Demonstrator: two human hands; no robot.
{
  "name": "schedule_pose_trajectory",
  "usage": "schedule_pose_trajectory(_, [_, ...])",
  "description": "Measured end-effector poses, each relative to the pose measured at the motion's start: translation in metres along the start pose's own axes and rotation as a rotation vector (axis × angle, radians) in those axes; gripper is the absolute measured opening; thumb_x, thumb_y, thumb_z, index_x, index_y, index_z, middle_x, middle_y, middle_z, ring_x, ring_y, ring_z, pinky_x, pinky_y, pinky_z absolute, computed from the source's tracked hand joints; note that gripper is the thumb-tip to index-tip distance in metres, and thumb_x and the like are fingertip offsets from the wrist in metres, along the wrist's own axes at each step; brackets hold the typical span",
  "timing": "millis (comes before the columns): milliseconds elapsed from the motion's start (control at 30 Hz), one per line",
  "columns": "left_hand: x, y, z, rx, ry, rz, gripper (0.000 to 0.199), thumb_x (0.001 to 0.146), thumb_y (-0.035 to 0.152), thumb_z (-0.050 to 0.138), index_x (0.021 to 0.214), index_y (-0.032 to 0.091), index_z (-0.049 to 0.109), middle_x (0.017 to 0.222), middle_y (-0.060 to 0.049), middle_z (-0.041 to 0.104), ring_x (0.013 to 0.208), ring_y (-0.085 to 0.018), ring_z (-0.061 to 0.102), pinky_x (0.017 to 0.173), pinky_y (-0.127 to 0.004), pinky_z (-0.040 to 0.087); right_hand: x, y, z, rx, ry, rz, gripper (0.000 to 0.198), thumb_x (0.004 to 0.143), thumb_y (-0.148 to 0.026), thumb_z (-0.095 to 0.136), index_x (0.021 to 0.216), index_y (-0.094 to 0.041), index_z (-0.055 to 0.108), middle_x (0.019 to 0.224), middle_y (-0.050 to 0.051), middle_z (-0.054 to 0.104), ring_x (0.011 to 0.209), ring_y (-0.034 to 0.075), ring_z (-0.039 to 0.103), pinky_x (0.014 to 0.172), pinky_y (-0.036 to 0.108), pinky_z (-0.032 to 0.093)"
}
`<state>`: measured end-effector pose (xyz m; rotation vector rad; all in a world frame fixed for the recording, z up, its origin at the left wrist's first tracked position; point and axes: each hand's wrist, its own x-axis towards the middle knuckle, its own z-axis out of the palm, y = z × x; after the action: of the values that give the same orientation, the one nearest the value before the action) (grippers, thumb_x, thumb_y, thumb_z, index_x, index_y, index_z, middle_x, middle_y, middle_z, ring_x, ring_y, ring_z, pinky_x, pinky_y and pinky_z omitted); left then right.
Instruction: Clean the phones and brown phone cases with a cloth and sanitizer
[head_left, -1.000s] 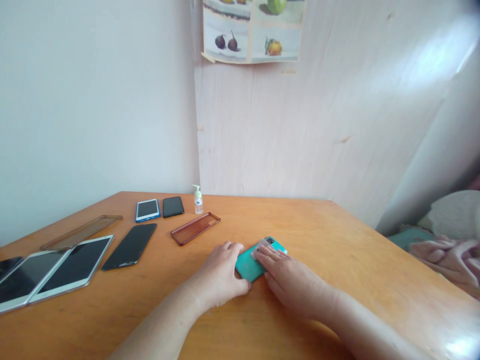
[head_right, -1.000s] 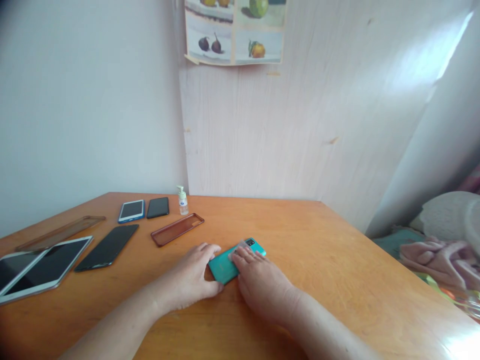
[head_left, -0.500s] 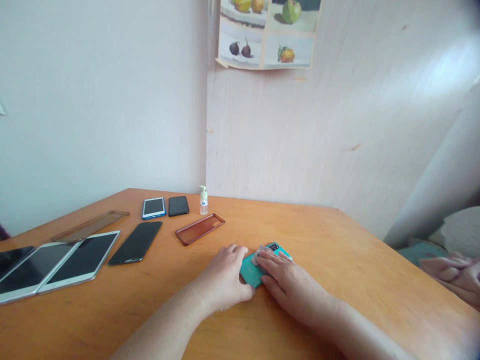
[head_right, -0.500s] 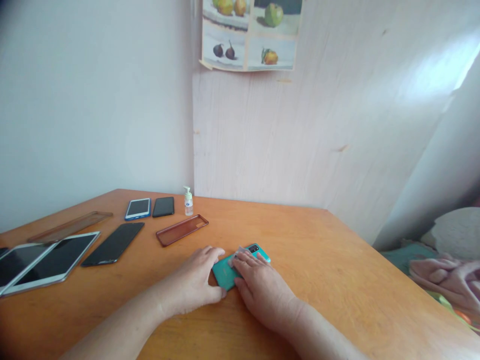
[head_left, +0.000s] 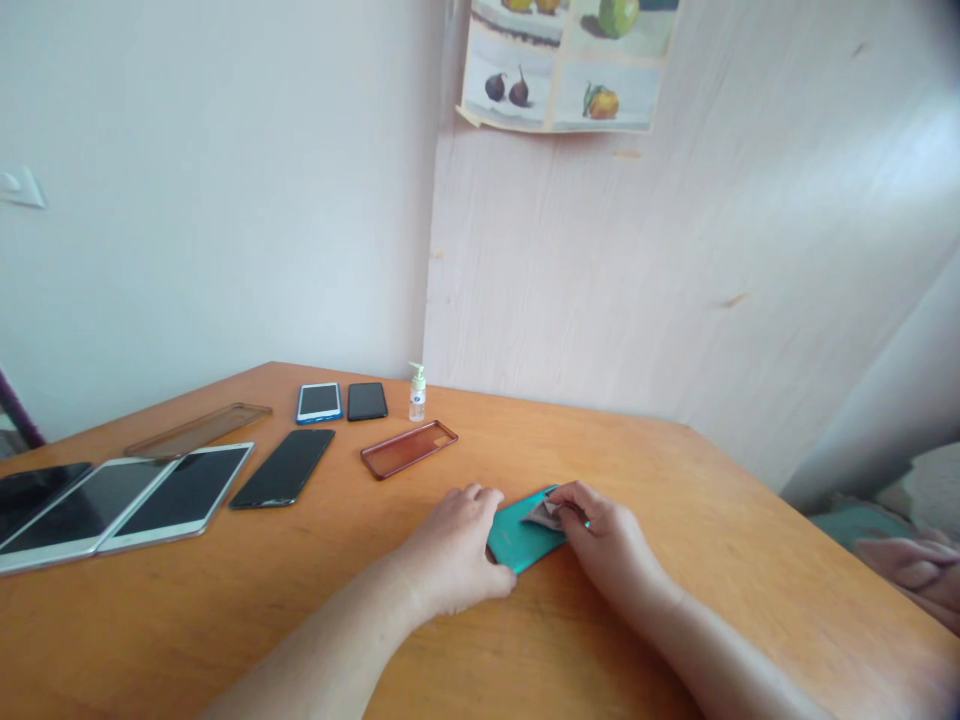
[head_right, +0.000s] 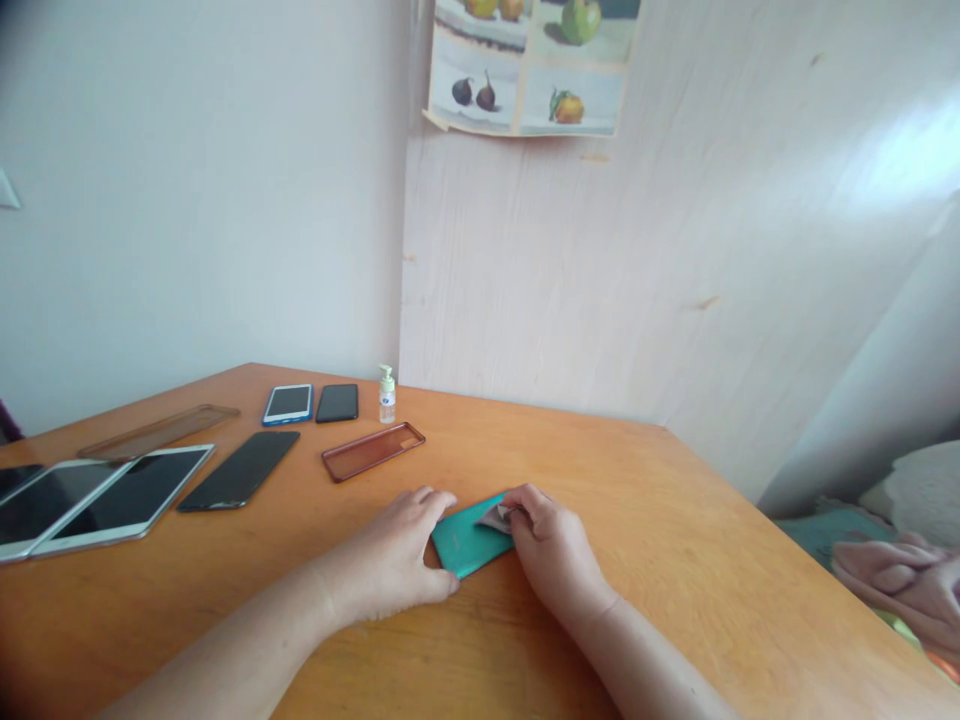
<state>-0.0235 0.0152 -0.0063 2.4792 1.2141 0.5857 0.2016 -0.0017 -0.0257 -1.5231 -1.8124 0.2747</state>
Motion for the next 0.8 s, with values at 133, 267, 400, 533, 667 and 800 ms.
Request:
schedule_pose_trajectory(133, [0.000,0.000,0.001,0.010,-0.002,0.000,0.053,0.062,0.033,0.069,0.112,0.021,0.056,0.107,-0.009,0.060,0.102,-0.029,0.057,0.089,-0.038,0.048,-0.010,-0.020,-0.003,-0.228,-0.176,-0.132,0.032,0.094,-0.021,0.040,0.106,-0.020,0.070,0.108,0.008,0.073,0.100,0.022,0.067,0.089,0.035,0.051])
schedule_pose_trajectory(267, [0.001,0.001,0.001,0.019,-0.005,-0.002,0.051,0.063,0.037,0.070,0.109,0.021,0.057,0.106,-0.009,0.060,0.102,-0.029,0.058,0.088,-0.038,0.048,-0.025,-0.046,-0.002,-0.353,-0.361,-0.229,0.044,0.098,-0.034,0.039,0.136,-0.017,0.057,0.147,0.011,0.049,0.137,0.025,0.044,0.115,0.044,0.034])
schedule_pose_trajectory(400, [0.002,0.003,-0.002,0.023,-0.010,0.000,0.046,0.064,0.039,0.069,0.104,0.021,0.057,0.105,-0.009,0.060,0.101,-0.029,0.058,0.086,-0.038,0.049,-0.023,-0.043,-0.006,-0.472,-0.451,-0.204,0.054,0.101,-0.047,0.032,0.145,-0.020,0.046,0.153,0.010,0.040,0.144,0.028,0.032,0.118,0.055,0.023])
schedule_pose_trajectory(533, [0.001,0.006,-0.004,0.023,-0.026,-0.011,0.044,0.061,0.036,0.070,0.100,0.021,0.056,0.105,-0.009,0.060,0.100,-0.030,0.058,0.084,-0.038,0.049,-0.010,-0.017,-0.007,-0.627,-0.338,-0.011,0.058,0.101,-0.050,0.030,0.145,-0.016,0.046,0.152,0.015,0.040,0.145,0.035,0.026,0.115,0.065,0.019])
schedule_pose_trajectory(667, [0.000,0.006,-0.002,0.023,-0.017,-0.023,0.044,0.064,0.038,0.068,0.101,0.020,0.054,0.105,-0.011,0.061,0.099,-0.030,0.059,0.084,-0.040,0.049,-0.014,-0.023,0.000,-0.538,-0.326,-0.064,0.067,0.099,-0.056,0.032,0.146,-0.010,0.043,0.153,0.020,0.037,0.145,0.034,0.027,0.118,0.058,0.021])
schedule_pose_trajectory(800, [0.000,0.004,0.001,-0.011,-0.001,-0.015,0.053,0.065,0.044,0.068,0.109,0.018,0.052,0.110,-0.013,0.060,0.104,-0.031,0.058,0.090,-0.042,0.048,-0.024,-0.045,0.002,-0.335,-0.485,-0.283,0.057,0.101,-0.052,0.031,0.151,-0.025,0.037,0.158,0.009,0.030,0.147,0.028,0.020,0.119,0.054,0.020])
